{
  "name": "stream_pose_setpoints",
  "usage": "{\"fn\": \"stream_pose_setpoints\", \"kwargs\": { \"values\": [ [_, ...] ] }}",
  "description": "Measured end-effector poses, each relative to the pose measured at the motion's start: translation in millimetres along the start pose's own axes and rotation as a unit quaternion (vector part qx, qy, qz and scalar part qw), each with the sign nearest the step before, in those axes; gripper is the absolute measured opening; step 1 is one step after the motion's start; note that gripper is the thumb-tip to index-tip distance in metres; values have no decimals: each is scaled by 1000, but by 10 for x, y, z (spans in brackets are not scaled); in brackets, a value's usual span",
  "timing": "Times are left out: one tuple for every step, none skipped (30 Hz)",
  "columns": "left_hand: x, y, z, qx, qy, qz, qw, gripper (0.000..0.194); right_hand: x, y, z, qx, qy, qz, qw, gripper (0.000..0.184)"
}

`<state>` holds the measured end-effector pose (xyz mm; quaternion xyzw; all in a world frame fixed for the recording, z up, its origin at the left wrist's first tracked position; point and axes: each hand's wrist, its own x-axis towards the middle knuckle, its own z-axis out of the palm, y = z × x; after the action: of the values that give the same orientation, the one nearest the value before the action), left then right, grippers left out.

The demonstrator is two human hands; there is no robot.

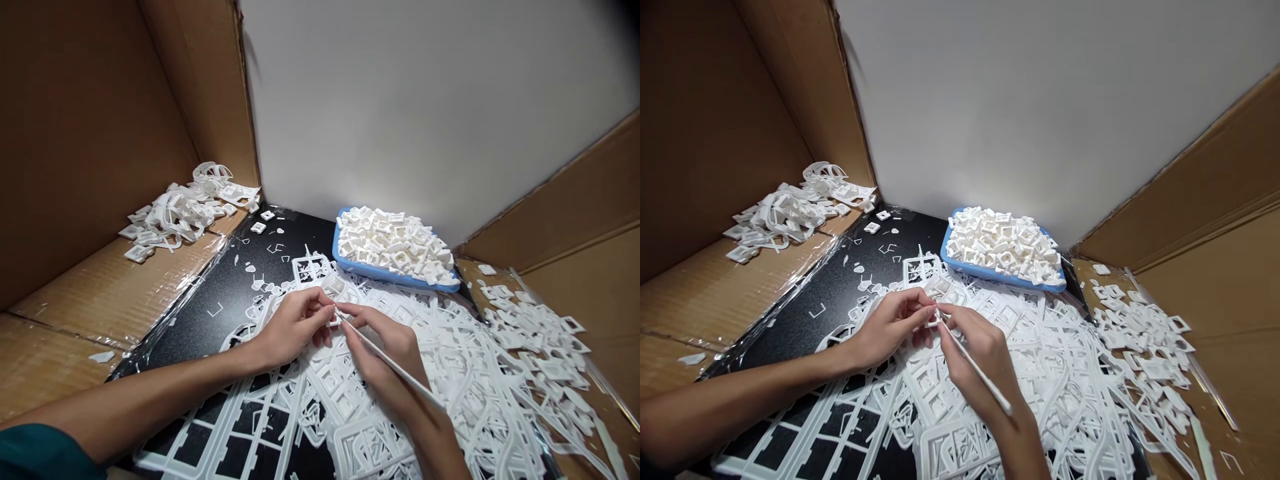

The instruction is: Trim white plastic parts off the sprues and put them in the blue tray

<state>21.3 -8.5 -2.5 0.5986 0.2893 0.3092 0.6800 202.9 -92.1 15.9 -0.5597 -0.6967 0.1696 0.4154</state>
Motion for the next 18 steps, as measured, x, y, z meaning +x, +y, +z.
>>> {"fn": "stream_pose_setpoints", "kwargs": {
  "values": [
    [5, 2, 2, -6, 2, -1, 1000, 29, 4, 11, 16, -19, -3, -29, 999, 24],
    [10, 3, 3, -10, 2, -2, 1000, 28, 8, 24, 29, -40, -6, -60, 997, 29],
    [15, 4, 3, -11, 0, -3, 1000, 28, 12, 40, 41, -64, -9, -91, 994, 30],
    [19, 3, 1, -9, -2, -4, 1000, 28, 15, 58, 51, -90, -11, -119, 989, 28],
    [22, 1, -1, -6, -5, -5, 1000, 28, 15, 78, 60, -119, -11, -142, 983, 24],
    [24, -2, -3, -2, -6, -6, 1000, 27, 13, 98, 67, -150, -10, -158, 976, 21],
    [25, -5, -5, 1, -8, -6, 1000, 27, 9, 117, 72, -180, -5, -167, 969, 19],
    [25, -8, -6, 4, -8, -6, 1000, 27, 3, 131, 74, -207, 4, -168, 964, 19],
    [25, -12, -7, 7, -7, -8, 1000, 27, -4, 141, 73, -227, 17, -165, 960, 19],
    [24, -15, -7, 10, -6, -9, 1000, 27, -9, 144, 69, -235, 36, -156, 959, 19],
    [24, -17, -7, 13, -6, -10, 1000, 26, -13, 141, 62, -227, 58, -140, 962, 20],
    [23, -18, -6, 18, -5, -10, 1000, 25, -15, 133, 53, -206, 79, -117, 968, 21],
    [22, -18, -6, 21, -5, -8, 1000, 25, -15, 123, 44, -178, 97, -92, 975, 22],
    [21, -18, -5, 24, -6, -6, 1000, 24, -13, 113, 34, -150, 111, -66, 980, 21],
    [19, -16, -5, 27, -8, -5, 1000, 24, -10, 105, 24, -130, 123, -44, 983, 19],
    [18, -15, -5, 28, -9, -5, 1000, 24, -6, 102, 15, -123, 137, -31, 982, 16],
    [16, -13, -6, 28, -10, -6, 1000, 25, -3, 106, 5, -128, 151, -27, 980, 15],
    [14, -11, -6, 29, -10, -7, 1000, 25, -1, 115, -7, -139, 167, -25, 976, 14]
  ]
}}
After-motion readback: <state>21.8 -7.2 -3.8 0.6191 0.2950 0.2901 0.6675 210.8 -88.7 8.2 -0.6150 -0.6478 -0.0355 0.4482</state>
